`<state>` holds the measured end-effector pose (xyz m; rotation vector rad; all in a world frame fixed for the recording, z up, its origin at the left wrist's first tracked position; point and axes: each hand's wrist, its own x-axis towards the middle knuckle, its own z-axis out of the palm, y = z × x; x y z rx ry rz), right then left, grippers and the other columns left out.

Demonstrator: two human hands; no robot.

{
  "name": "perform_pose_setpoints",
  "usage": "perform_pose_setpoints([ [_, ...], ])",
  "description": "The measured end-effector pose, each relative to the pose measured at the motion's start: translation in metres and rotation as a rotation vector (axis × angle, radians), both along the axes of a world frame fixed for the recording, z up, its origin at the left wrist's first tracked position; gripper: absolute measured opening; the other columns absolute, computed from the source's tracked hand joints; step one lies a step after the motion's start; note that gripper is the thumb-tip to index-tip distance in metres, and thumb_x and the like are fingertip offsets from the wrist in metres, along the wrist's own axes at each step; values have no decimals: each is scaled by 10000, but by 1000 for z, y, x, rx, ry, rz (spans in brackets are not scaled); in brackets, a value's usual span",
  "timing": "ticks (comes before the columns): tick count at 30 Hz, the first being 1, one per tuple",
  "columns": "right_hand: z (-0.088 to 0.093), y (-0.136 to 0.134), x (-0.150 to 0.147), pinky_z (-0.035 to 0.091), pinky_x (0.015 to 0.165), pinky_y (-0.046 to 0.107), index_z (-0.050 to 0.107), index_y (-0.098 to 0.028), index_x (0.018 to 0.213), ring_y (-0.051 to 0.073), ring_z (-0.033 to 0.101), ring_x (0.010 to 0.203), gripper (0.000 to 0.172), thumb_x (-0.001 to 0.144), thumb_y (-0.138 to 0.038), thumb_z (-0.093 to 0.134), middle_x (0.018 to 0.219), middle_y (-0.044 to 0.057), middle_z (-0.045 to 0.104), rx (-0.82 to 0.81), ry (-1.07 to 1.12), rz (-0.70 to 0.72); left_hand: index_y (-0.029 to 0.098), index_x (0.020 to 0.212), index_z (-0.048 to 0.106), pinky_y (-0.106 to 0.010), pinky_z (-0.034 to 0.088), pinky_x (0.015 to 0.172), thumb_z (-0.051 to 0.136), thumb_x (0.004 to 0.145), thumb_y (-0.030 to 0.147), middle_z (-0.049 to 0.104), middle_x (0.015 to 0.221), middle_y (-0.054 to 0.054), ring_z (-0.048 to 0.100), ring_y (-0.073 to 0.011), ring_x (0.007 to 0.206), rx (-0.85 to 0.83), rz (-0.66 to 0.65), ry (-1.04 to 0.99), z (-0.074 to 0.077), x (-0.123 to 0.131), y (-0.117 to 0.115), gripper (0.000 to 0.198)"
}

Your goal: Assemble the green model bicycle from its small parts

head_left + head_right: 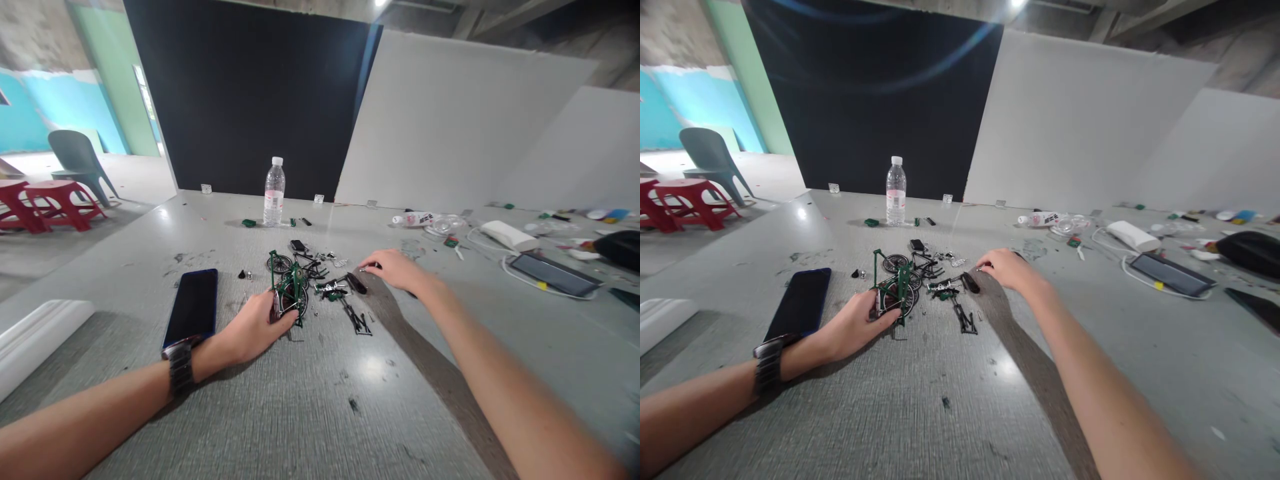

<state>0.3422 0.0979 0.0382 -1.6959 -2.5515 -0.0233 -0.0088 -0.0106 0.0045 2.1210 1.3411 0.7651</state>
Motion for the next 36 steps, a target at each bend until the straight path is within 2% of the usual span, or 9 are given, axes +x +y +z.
perform_pose_setpoints([
  [6,5,-4,-2,515,843,387,776,-282,998,275,686,974,278,880,-280,523,1040,52,763,-43,-6,-14,221,630,373,-299,285,510,538,871,438,471,585,28,377,-122,534,4,2,17,-2,-1,1,364],
  [16,-2,0,-7,499,837,370,773,-274,1037,269,684,965,316,902,-293,487,1029,65,762,-3,-7,22,219,635,366,-294,267,502,534,878,422,458,584,35,359,-117,533,3,-15,3,-1,0,0,358],
  [27,-1,0,-6,509,846,427,774,-285,1039,289,680,978,317,888,-312,497,1059,76,757,-14,28,43,227,636,353,-298,284,504,547,877,405,458,584,31,369,-120,530,27,-26,-25,-3,-1,0,356],
  [36,1,-2,-9,514,817,401,782,-295,1007,278,690,951,322,884,-280,486,1032,69,763,-21,23,58,227,624,346,-292,284,504,542,876,403,458,578,31,372,-120,533,33,-25,-9,-2,0,1,364],
])
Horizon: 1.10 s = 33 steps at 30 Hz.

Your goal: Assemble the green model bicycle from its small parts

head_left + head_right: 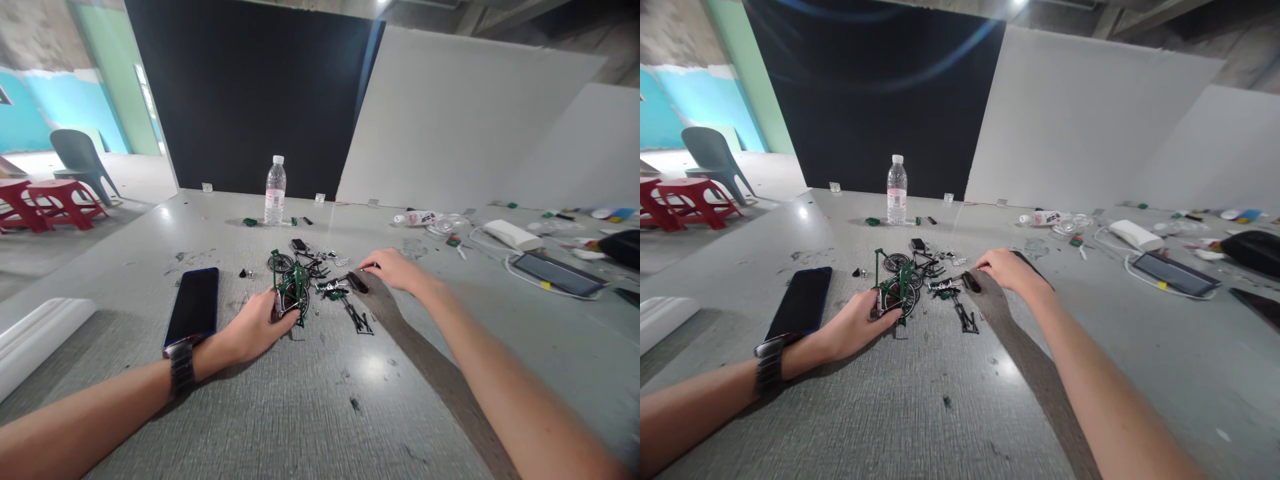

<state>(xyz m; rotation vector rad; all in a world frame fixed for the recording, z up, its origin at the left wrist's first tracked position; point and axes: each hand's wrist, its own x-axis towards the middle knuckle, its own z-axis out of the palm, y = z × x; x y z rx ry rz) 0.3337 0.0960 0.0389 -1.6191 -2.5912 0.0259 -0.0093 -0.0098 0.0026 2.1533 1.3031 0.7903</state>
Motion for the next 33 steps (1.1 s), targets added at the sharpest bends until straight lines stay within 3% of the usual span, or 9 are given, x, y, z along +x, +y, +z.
perform_pose_setpoints([
  [11,0,-1,-4,494,831,390,772,-286,1006,266,679,945,328,900,-273,462,1033,62,758,20,-29,-44,226,629,370,-298,294,501,551,865,414,465,579,31,376,-120,524,-2,7,-20,-1,0,0,352],
  [22,6,-8,-15,440,744,334,713,-240,959,222,629,845,258,918,-320,471,945,77,719,75,49,-35,225,618,363,-297,289,505,542,874,438,476,577,27,389,-125,531,-29,17,-4,-1,0,0,378],
  [33,30,-44,-77,424,685,297,660,-242,900,167,586,768,200,948,-356,503,877,32,663,217,159,139,220,644,387,-292,275,513,556,870,421,485,591,29,391,-127,539,-31,35,-41,-1,-1,1,346],
])
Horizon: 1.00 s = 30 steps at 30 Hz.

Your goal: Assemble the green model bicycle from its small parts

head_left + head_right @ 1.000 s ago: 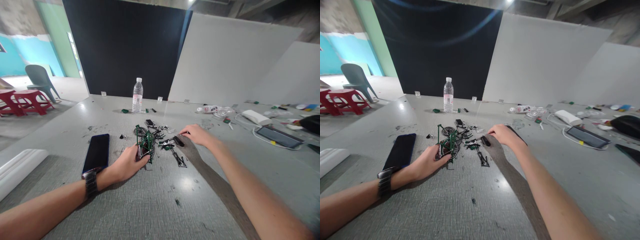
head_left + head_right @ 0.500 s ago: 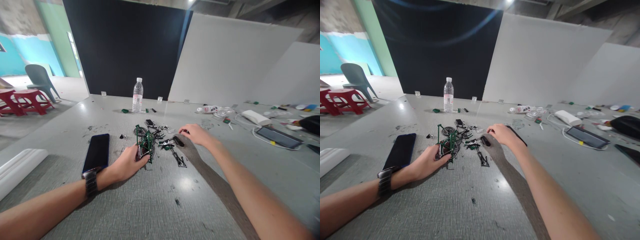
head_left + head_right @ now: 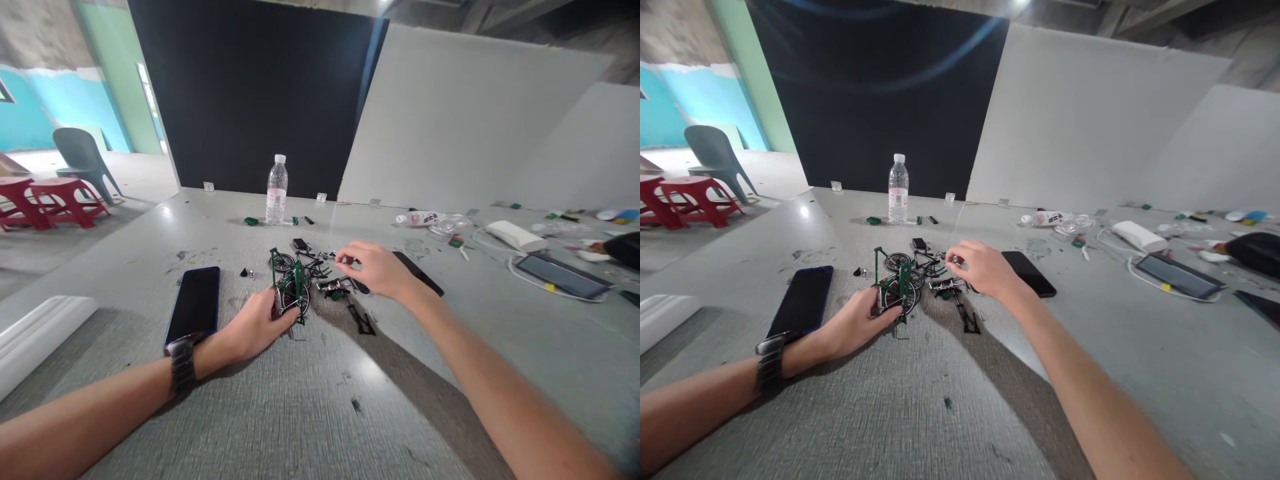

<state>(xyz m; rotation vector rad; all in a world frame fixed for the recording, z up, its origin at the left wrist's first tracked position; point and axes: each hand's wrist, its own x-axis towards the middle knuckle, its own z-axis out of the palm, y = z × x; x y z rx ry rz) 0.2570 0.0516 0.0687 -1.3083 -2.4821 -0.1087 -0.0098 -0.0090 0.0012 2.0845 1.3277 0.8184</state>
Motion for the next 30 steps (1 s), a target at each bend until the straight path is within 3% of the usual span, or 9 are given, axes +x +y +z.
perform_pose_setpoints([
  [5,2,-25,-38,449,761,294,653,-212,957,170,585,898,169,972,-289,503,941,38,660,68,1,204,211,684,419,-293,299,539,552,869,433,503,628,18,405,-135,569,-19,45,-22,-2,-1,3,318],
  [9,-4,-37,-56,451,768,314,654,-196,967,184,566,894,208,1001,-276,465,946,54,662,151,-63,292,193,757,469,-286,338,547,554,869,423,546,679,5,452,-138,594,-68,52,-119,-5,-2,7,269],
  [16,-13,-40,-63,440,763,327,661,-184,963,194,566,896,217,1005,-244,457,941,59,664,285,-173,281,180,848,511,-295,413,584,548,883,415,631,716,-27,563,-168,655,-146,36,-234,-6,-4,11,241],
  [30,-12,-48,-73,431,728,338,680,-175,928,211,567,850,268,1000,-204,424,901,82,683,373,-271,240,178,805,505,-292,381,579,563,872,403,600,716,-16,524,-154,644,-128,48,-178,-5,-3,12,242],
])
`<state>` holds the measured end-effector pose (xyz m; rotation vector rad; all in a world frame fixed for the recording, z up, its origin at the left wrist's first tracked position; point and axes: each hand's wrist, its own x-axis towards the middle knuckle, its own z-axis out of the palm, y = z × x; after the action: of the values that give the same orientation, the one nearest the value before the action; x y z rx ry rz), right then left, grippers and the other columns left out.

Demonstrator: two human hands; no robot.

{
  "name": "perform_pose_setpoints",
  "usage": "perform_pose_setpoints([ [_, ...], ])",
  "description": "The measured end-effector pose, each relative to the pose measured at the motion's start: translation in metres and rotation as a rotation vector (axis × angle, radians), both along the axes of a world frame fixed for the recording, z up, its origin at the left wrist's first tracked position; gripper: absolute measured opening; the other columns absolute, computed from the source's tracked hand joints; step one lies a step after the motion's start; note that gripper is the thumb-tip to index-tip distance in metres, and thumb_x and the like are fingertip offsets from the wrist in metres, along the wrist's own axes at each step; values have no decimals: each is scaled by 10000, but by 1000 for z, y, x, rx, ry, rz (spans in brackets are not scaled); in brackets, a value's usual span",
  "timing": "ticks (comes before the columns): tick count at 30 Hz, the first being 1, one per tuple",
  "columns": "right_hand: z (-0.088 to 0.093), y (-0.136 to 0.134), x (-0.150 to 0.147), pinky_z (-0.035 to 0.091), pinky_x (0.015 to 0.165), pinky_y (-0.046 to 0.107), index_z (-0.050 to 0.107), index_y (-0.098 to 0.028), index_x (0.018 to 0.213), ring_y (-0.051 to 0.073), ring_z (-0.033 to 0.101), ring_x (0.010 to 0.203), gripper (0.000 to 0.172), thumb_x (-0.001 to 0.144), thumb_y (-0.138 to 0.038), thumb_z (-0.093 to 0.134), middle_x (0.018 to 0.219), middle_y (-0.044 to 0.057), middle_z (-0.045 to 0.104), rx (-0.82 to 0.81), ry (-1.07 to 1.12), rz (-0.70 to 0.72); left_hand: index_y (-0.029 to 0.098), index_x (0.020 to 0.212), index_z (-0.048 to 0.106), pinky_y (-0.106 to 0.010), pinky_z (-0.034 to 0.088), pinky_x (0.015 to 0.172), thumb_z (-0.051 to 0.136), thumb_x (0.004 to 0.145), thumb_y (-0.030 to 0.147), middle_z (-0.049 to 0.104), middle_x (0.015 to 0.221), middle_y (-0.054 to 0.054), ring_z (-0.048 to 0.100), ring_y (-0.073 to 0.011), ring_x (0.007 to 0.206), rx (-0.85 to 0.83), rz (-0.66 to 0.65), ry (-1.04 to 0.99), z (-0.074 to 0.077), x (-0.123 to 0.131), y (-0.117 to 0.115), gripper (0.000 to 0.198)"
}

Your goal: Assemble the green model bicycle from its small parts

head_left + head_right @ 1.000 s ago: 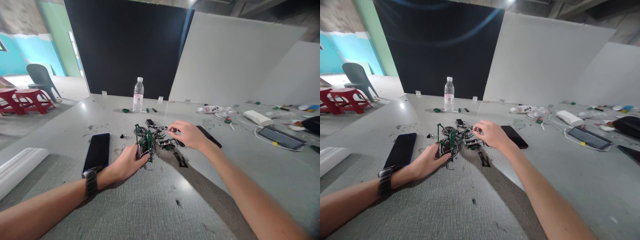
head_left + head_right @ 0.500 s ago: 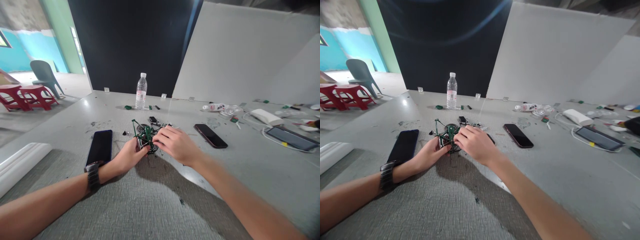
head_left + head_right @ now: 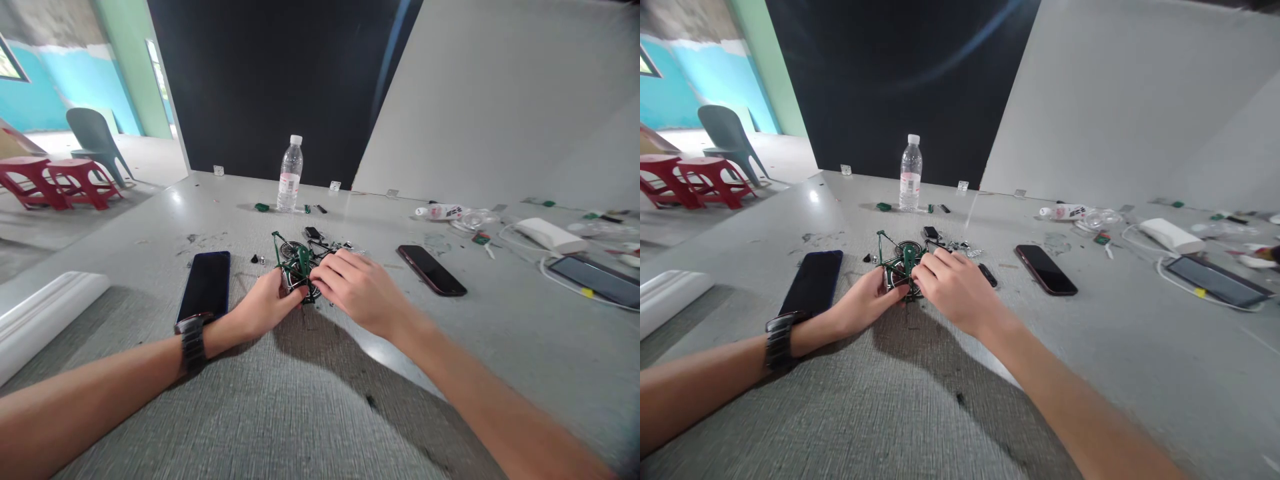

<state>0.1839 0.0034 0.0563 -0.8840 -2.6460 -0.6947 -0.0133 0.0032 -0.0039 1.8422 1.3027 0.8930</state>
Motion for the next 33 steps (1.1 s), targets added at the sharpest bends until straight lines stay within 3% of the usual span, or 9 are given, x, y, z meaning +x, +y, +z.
perform_pose_setpoints([
  [11,0,1,3,437,758,343,663,-186,985,216,565,897,243,976,-136,426,959,81,676,-67,10,-16,182,787,515,-301,371,570,560,881,403,612,691,-21,533,-163,635,-7,1,10,1,-1,-1,245],
  [24,-2,0,0,480,762,344,679,-163,975,214,583,896,264,1009,-224,424,921,83,674,-189,153,-31,206,724,442,-292,288,521,567,860,393,514,636,16,402,-134,569,47,46,64,4,1,-4,263],
  [33,0,-2,0,497,786,344,679,-158,983,209,588,908,232,999,-218,456,921,68,666,-237,170,-48,199,738,457,-290,285,532,559,863,380,500,638,23,394,-133,574,60,19,62,3,2,-3,242],
])
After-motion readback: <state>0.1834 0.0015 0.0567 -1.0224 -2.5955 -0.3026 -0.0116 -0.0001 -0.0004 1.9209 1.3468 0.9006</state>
